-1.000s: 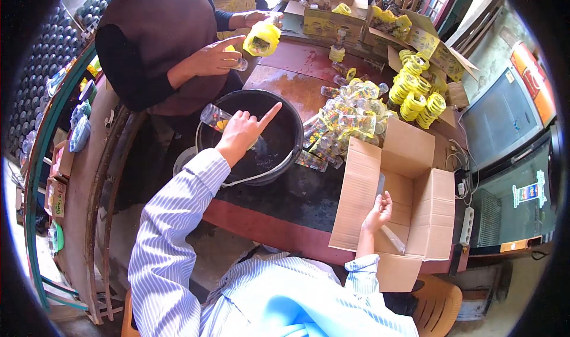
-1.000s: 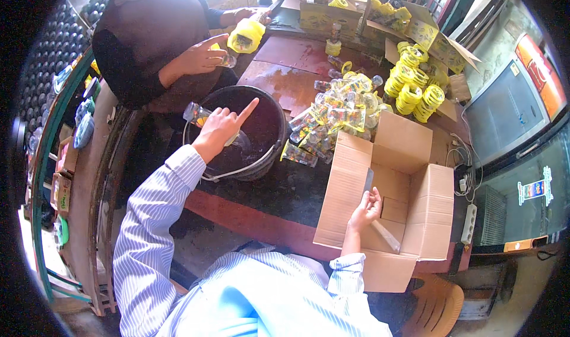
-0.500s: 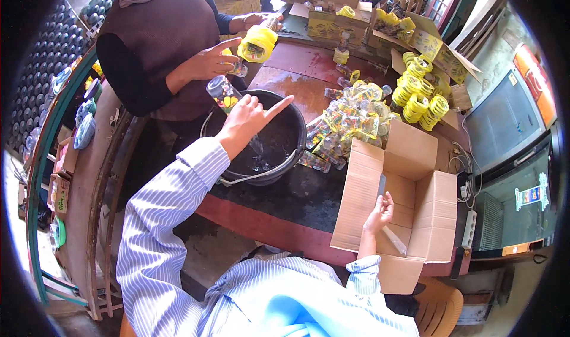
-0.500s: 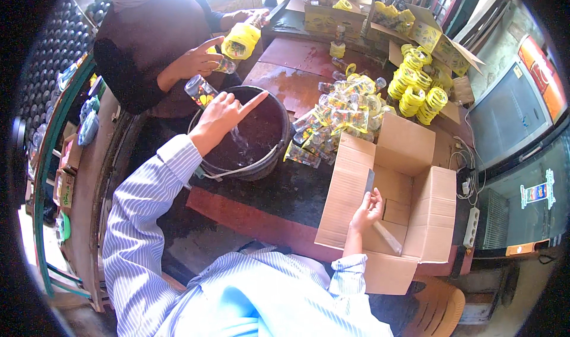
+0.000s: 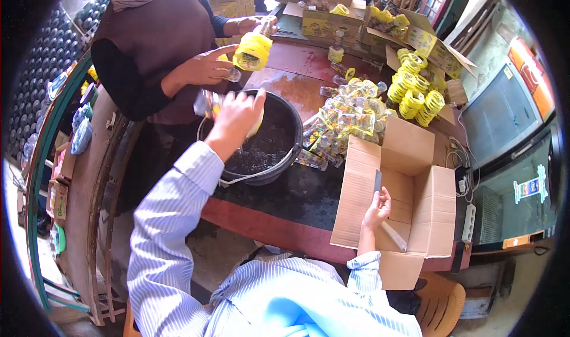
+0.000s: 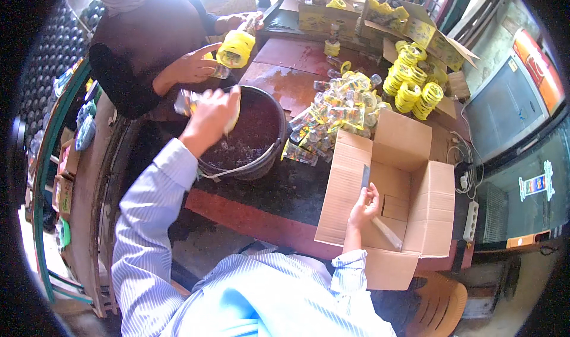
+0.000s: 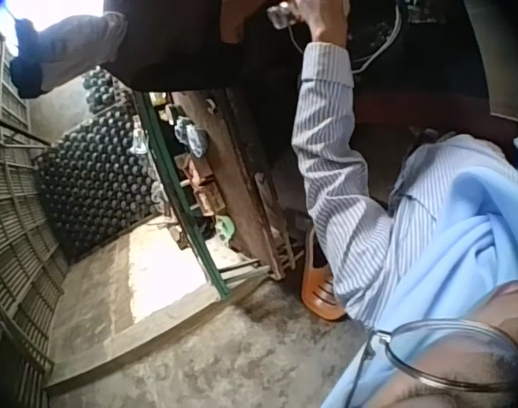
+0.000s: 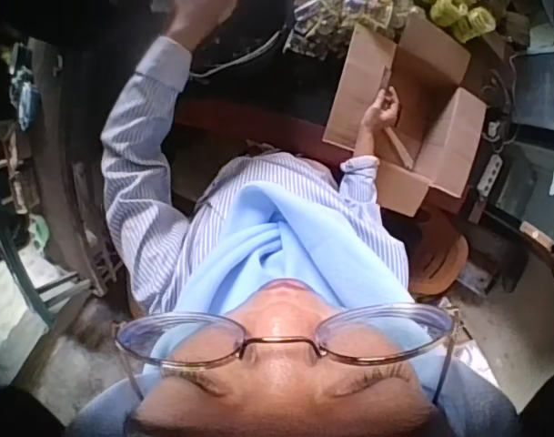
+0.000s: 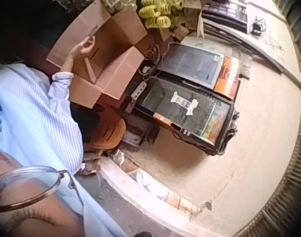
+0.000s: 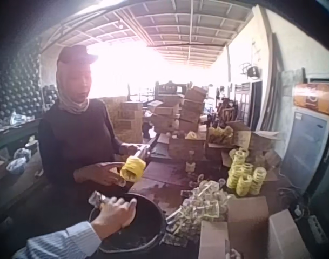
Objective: The person cleans plastic bottles and yellow lids in a bucket of water, then stacks the lids together by hand.
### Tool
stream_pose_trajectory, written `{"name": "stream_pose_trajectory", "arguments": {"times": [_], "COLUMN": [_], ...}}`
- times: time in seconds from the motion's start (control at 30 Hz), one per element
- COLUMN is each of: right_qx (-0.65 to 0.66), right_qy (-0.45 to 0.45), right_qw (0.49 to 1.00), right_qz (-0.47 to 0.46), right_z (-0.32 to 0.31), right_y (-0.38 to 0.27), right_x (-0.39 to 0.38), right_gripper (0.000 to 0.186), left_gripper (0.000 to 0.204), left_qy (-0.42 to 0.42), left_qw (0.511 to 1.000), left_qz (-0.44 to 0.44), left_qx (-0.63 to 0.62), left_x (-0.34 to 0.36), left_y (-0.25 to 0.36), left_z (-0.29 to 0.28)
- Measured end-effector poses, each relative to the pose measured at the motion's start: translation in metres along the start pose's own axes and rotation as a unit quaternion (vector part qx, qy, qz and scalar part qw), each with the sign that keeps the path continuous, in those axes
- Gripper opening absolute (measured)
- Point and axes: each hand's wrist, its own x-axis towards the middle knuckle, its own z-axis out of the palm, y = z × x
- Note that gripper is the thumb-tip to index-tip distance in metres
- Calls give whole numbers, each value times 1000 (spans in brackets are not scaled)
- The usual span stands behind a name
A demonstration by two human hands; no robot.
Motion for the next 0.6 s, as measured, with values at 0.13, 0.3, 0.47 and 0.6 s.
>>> {"name": "stream_pose_trajectory", "arguments": {"times": [0.13,0.3,0.47,0.6], "right_qx": [-68,-116,-105,-177], "right_qy": [-38,-207,-337,-350], "right_qw": [996,968,935,918], "right_qz": [-32,-84,3,58], "right_z": [16,27,25,6], "right_y": [-31,-77,-27,23], "right_x": [-27,-102,-144,-139], "right_gripper": [22,17,22,24], "left_gripper": [47,40,49,50], "left_qy": [-168,32,-117,-91], "left_qw": [985,998,987,988], "left_qz": [26,50,55,89], "left_qx": [-40,-10,-98,-83], "left_x": [-26,9,-6,-6], "left_y": [6,-23,-10,-14], "left_z": [39,3,21,31]}}
